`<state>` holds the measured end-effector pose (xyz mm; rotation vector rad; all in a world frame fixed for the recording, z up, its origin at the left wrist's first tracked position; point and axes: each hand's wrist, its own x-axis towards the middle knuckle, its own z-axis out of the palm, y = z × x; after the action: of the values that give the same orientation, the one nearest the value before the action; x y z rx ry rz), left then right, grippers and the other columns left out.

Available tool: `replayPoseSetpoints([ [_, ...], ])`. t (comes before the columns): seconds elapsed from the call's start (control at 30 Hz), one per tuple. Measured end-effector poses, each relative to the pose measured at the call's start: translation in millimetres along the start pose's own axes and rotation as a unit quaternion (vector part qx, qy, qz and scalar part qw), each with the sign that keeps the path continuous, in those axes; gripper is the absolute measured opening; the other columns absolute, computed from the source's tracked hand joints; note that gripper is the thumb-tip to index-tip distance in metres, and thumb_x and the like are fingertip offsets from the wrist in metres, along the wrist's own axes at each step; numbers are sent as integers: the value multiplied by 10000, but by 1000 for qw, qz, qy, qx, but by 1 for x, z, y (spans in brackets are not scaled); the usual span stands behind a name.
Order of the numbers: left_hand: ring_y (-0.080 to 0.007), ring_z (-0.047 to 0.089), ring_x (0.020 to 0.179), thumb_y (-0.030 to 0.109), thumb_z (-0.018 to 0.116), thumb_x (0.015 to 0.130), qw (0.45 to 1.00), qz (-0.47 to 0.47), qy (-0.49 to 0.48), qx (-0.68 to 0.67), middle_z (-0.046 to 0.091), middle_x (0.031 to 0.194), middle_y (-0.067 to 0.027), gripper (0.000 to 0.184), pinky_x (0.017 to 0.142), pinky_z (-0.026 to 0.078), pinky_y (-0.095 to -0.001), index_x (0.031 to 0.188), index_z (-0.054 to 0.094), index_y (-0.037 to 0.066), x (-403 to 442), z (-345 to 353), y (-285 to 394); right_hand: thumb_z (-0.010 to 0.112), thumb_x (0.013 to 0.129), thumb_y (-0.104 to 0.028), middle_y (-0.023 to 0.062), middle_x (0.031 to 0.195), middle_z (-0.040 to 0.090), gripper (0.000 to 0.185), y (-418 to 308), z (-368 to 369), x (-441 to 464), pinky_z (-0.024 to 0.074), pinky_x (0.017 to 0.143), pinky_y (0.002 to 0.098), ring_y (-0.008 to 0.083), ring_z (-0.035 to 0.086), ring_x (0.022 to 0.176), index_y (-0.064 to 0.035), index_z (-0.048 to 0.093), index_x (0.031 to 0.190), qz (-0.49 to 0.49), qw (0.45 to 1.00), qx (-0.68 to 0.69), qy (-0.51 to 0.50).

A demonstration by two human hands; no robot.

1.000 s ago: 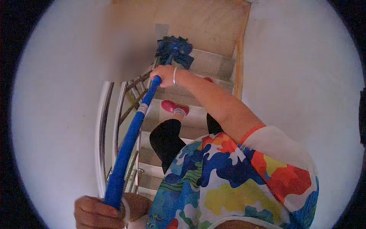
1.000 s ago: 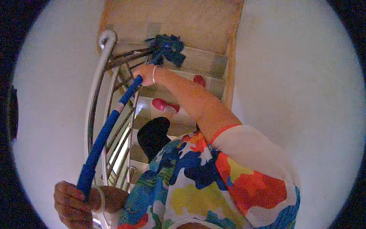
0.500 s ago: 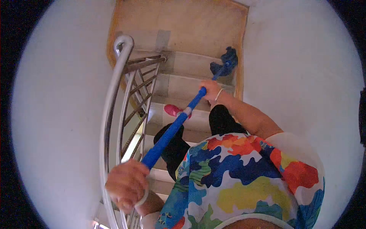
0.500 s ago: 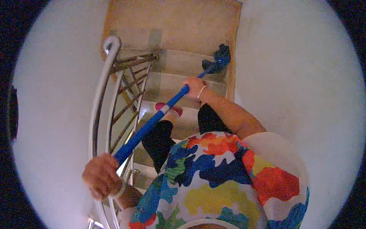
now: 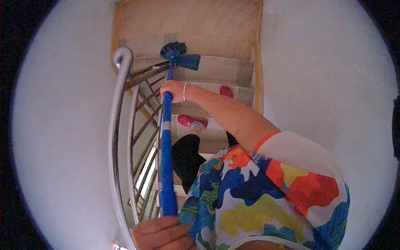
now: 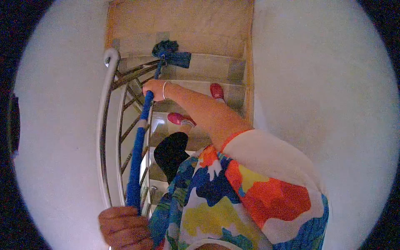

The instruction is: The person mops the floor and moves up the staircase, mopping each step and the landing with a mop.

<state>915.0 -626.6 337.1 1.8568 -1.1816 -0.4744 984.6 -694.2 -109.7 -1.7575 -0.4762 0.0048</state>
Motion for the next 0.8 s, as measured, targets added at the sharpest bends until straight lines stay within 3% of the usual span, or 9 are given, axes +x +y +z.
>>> replayPoseSetpoints([
  [0.13,-185,542,519,272,600,771,994,71,-38,-73,539,595,-37,286,538,482,-331,583,492,86,14,-52,6,667,611,-128,97,749,571,165,-30,-10,-3,426,719,414,315,559,796,-110,547,724,15,999,-42,18],
  [0.2,-186,545,524,277,598,777,993,84,-45,-75,542,600,-37,291,542,482,-330,584,493,86,14,-60,11,652,587,-139,101,736,598,159,-43,-23,-14,459,649,448,330,588,754,-119,576,725,62,998,-26,-12],
  [0.3,-182,555,562,303,566,827,989,103,-49,-90,562,646,-42,302,577,482,-336,623,508,89,1,-57,15,654,591,-179,99,733,602,155,-62,-43,-38,464,641,449,339,590,748,-128,580,718,100,992,-71,-39],
  [0.37,-84,469,328,316,608,761,970,67,207,-108,493,393,53,389,379,369,-235,421,447,214,-28,-39,15,656,598,-216,94,743,601,165,-64,-48,-61,466,646,447,339,590,750,-135,583,721,123,986,-99,-55],
  [0.47,-81,488,348,321,595,774,950,80,248,-172,494,396,54,397,412,401,-251,426,448,201,-42,-35,-19,677,592,-257,103,762,597,215,-68,-72,-95,466,659,449,334,590,773,-131,580,737,188,967,-144,-97],
  [0.53,-167,580,469,311,572,786,950,75,183,-242,540,487,-17,349,562,509,-325,484,535,140,-61,-28,-45,688,586,-267,114,767,592,238,-54,-82,-132,461,672,455,338,586,782,-121,573,734,218,954,-173,-109],
  [0.6,-140,541,413,359,575,793,922,-83,296,-236,519,426,17,413,529,456,-346,443,455,177,-61,1,-52,696,582,-263,118,762,587,241,-39,-95,-162,452,689,452,342,577,784,-119,568,727,229,947,-202,-97],
  [0.7,-164,537,409,379,566,801,916,-40,246,-314,513,426,9,420,532,457,-375,450,448,180,-58,5,-83,704,581,-261,114,750,583,242,-21,-91,-169,441,698,440,339,568,780,-122,568,724,223,949,-213,-62],
  [0.8,-171,535,409,374,566,806,908,-37,270,-319,518,439,7,429,514,455,-363,452,430,172,-65,3,-58,716,581,-264,106,732,580,250,-34,-80,-170,432,691,425,331,563,769,-124,568,726,196,961,-195,8],
])
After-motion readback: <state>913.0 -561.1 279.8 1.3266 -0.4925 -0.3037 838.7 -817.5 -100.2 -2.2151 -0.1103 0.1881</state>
